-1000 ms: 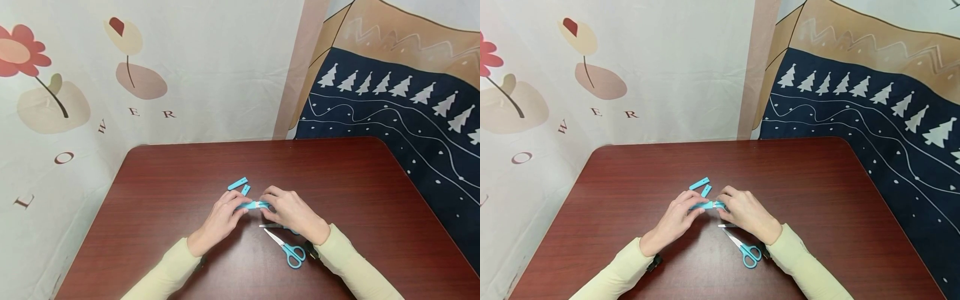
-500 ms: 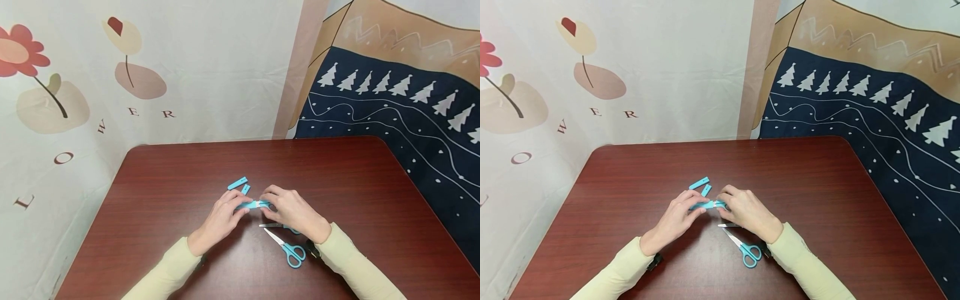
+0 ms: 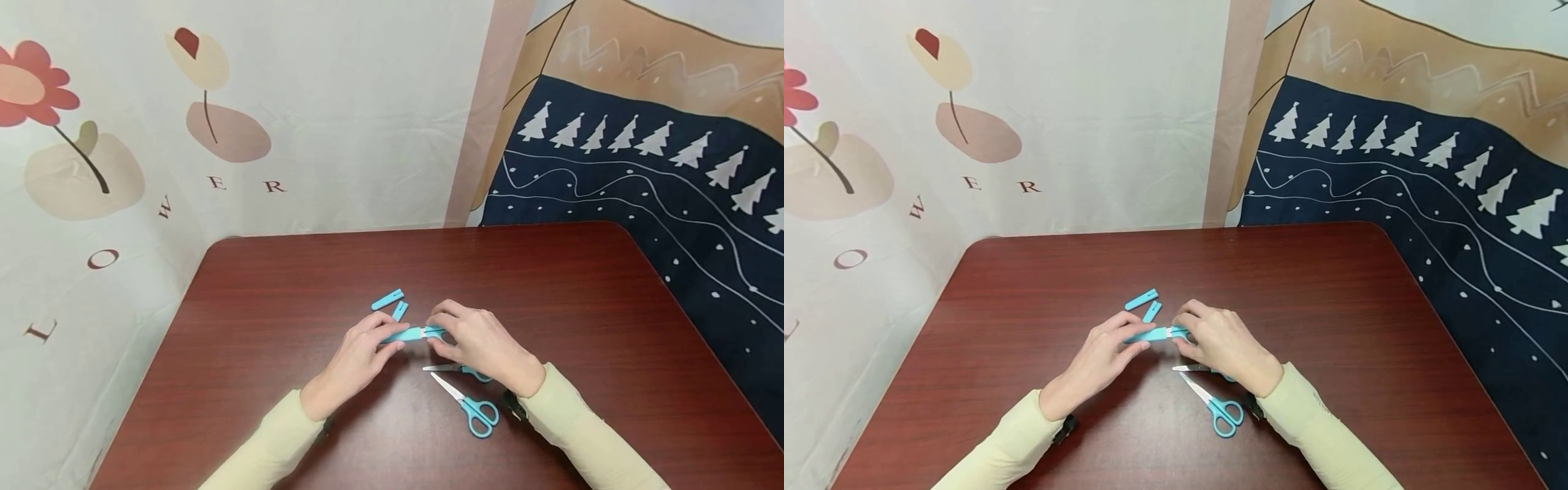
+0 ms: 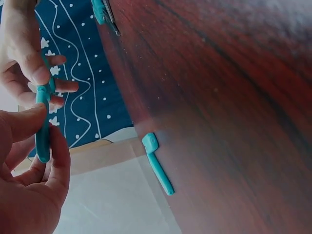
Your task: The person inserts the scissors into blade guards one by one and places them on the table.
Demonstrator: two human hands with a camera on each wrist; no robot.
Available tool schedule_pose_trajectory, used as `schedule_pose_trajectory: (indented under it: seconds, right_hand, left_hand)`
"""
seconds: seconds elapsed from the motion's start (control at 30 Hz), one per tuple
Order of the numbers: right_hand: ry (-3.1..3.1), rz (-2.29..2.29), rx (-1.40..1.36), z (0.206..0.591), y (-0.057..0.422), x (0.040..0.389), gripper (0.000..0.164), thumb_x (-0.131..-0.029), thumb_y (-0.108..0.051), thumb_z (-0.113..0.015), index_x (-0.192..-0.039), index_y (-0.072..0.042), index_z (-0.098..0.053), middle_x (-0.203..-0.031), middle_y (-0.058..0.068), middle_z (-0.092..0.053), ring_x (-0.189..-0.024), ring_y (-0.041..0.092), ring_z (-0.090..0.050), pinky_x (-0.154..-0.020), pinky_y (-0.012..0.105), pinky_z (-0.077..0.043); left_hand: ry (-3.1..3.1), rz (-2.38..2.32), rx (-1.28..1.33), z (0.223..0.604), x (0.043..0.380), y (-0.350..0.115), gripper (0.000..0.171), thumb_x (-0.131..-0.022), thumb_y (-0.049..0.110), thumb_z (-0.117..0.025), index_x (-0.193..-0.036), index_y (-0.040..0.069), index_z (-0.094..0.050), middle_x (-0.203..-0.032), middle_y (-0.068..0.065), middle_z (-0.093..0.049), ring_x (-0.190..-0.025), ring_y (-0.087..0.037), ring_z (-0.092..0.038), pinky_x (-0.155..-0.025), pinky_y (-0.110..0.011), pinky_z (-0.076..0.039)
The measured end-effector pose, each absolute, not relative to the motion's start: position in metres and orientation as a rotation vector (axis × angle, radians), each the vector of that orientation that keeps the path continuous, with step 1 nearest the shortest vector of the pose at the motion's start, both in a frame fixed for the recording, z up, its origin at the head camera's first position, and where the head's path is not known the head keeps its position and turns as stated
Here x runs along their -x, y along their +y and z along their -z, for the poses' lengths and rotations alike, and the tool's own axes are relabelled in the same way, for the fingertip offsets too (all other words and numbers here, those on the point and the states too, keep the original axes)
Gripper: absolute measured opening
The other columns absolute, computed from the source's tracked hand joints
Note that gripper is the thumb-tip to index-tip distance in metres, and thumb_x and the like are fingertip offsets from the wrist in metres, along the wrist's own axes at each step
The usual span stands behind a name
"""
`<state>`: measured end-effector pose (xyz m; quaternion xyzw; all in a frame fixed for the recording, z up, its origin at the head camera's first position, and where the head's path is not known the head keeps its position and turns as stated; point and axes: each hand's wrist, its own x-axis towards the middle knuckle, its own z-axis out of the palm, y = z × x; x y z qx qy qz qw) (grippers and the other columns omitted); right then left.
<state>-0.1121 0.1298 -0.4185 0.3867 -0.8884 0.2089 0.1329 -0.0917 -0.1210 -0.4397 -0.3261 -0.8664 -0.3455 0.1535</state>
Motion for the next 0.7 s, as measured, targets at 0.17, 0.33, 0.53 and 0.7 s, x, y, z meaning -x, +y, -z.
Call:
schedule_pose_trajectory:
  seconds: [0.17, 0.33, 0.53, 0.7]
  right_hand:
    - [-2.576, -0.611, -1.068, 0.4188, 0.1295, 0.1124, 0.034, -0.080, -0.022, -0.091, -0.109, -0.010, -0.077, -0.112, 0.002, -0.065, -0.071, 0.008, -0.062, -0.060, 0.019, -0.051]
    - [-2.591, -0.679, -1.060, 0.4197, 0.1294, 0.1103, 0.032, -0.081, -0.020, -0.091, -0.108, -0.009, -0.078, -0.112, 0.004, -0.065, -0.061, 0.005, -0.057, -0.054, 0.013, -0.045]
    - [-2.591, -0.686, -1.080, 0.4226, 0.1290, 0.1099, 0.028, -0.085, -0.019, -0.088, -0.107, -0.007, -0.077, -0.112, 0.006, -0.065, -0.058, 0.003, -0.056, -0.053, 0.012, -0.043]
    - [-2.567, -0.699, -1.104, 0.4240, 0.1294, 0.1100, 0.027, -0.084, -0.018, -0.088, -0.105, -0.007, -0.076, -0.111, 0.006, -0.065, -0.059, 0.004, -0.057, -0.053, 0.012, -0.044]
  left_hand:
    - [-2.452, 0.980, 0.938, 0.4402, 0.0915, -0.1212, 0.027, -0.086, 0.006, -0.084, -0.113, 0.005, -0.079, -0.105, -0.003, -0.068, -0.084, -0.016, -0.059, -0.069, -0.028, -0.051]
    - [-2.465, 0.984, 0.922, 0.4407, 0.0916, -0.1204, 0.027, -0.086, 0.006, -0.084, -0.112, 0.005, -0.079, -0.101, -0.001, -0.066, -0.078, -0.016, -0.058, -0.066, -0.027, -0.048]
    - [-2.475, 0.995, 0.907, 0.4421, 0.0915, -0.1197, 0.027, -0.085, 0.005, -0.084, -0.112, 0.005, -0.080, -0.096, 0.000, -0.064, -0.074, -0.020, -0.058, -0.063, -0.026, -0.046]
    - [-2.475, 1.005, 0.908, 0.4424, 0.0909, -0.1191, 0.026, -0.086, 0.005, -0.084, -0.112, 0.006, -0.080, -0.095, 0.000, -0.063, -0.072, -0.020, -0.058, -0.063, -0.025, -0.045]
